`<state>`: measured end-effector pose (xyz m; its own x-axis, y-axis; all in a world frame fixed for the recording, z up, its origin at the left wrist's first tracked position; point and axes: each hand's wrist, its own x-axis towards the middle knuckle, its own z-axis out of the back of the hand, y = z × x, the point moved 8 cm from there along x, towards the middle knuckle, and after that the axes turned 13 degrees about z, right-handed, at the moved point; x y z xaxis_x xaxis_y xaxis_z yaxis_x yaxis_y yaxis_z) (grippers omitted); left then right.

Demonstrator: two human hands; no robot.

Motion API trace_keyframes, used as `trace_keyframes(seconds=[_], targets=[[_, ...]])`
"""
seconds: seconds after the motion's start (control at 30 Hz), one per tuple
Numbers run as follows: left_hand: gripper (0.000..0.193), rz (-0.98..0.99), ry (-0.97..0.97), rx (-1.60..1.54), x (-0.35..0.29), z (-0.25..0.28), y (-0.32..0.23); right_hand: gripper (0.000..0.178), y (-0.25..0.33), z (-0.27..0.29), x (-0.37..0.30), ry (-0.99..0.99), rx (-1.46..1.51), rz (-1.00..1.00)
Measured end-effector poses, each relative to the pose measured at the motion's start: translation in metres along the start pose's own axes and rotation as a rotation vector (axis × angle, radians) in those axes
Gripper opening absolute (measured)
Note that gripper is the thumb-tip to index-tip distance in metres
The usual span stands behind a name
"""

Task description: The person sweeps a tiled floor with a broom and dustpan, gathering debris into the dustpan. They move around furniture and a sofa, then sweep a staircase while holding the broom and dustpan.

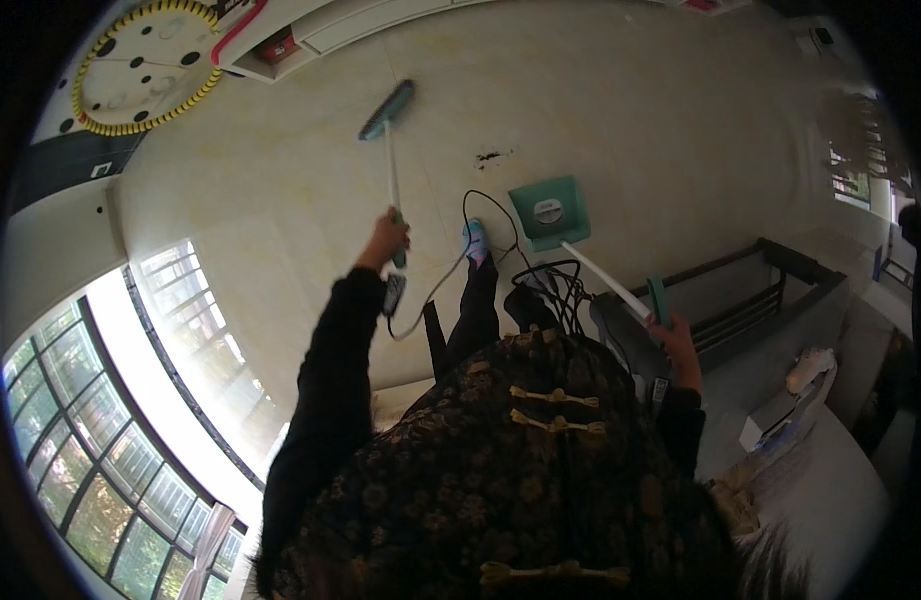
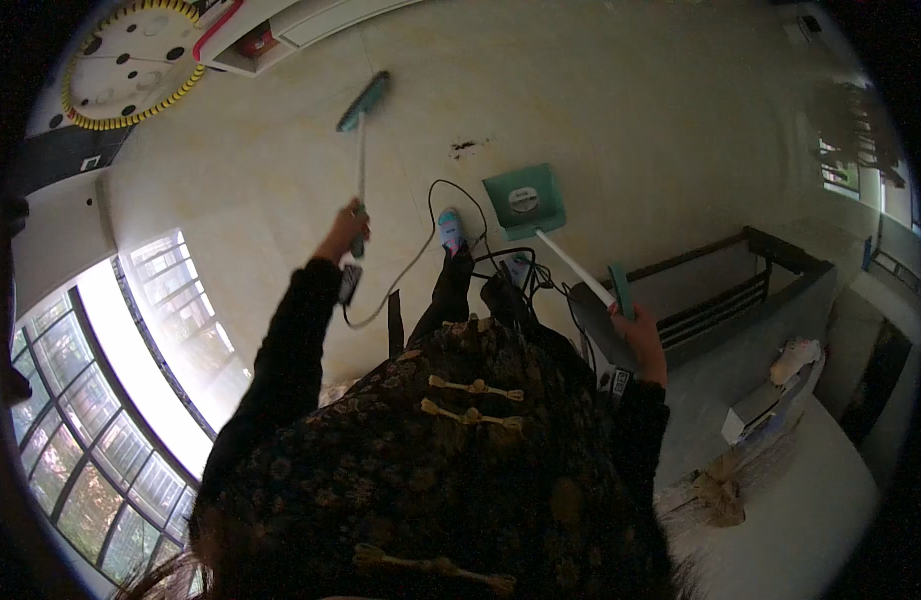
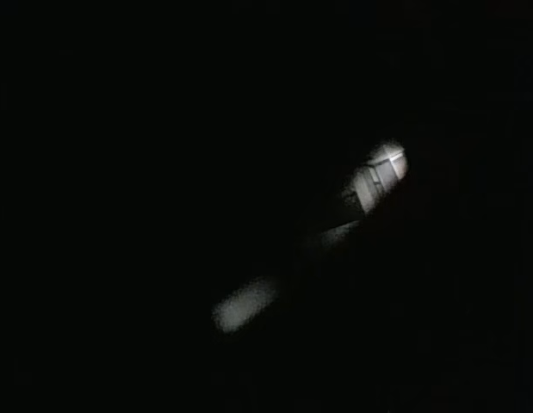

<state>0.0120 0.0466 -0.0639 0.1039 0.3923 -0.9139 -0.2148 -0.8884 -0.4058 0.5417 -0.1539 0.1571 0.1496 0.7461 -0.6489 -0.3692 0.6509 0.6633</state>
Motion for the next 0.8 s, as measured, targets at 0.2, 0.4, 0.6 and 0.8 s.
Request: trace_keyframes(seconds=[0.2, 0.4, 0.6, 0.8], targets=[[0.071, 0.143, 0.084, 0.126, -0.108, -0.094, 0.061, 0.019, -0.004, 0.015, -0.008, -0.085, -0.034, -0.032], [0.067, 0.117, 0.039, 0.302, -0.154, -0.107, 0.056, 0.019, -0.031, 0.032, -0.015, -0.055, -0.028, -0.001], [0.073, -0.084, -0.032, 0.680, -0.119, -0.133, -0.005, 0.023, -0.074, 0.046, -0.041, -0.133, 0.116, -0.044], [0.076, -0.383, 0.105, 0.846, -0.014, -0.218, -0.110, 0.020, -0.119, 0.048, -0.089, -0.169, 0.070, -0.178]])
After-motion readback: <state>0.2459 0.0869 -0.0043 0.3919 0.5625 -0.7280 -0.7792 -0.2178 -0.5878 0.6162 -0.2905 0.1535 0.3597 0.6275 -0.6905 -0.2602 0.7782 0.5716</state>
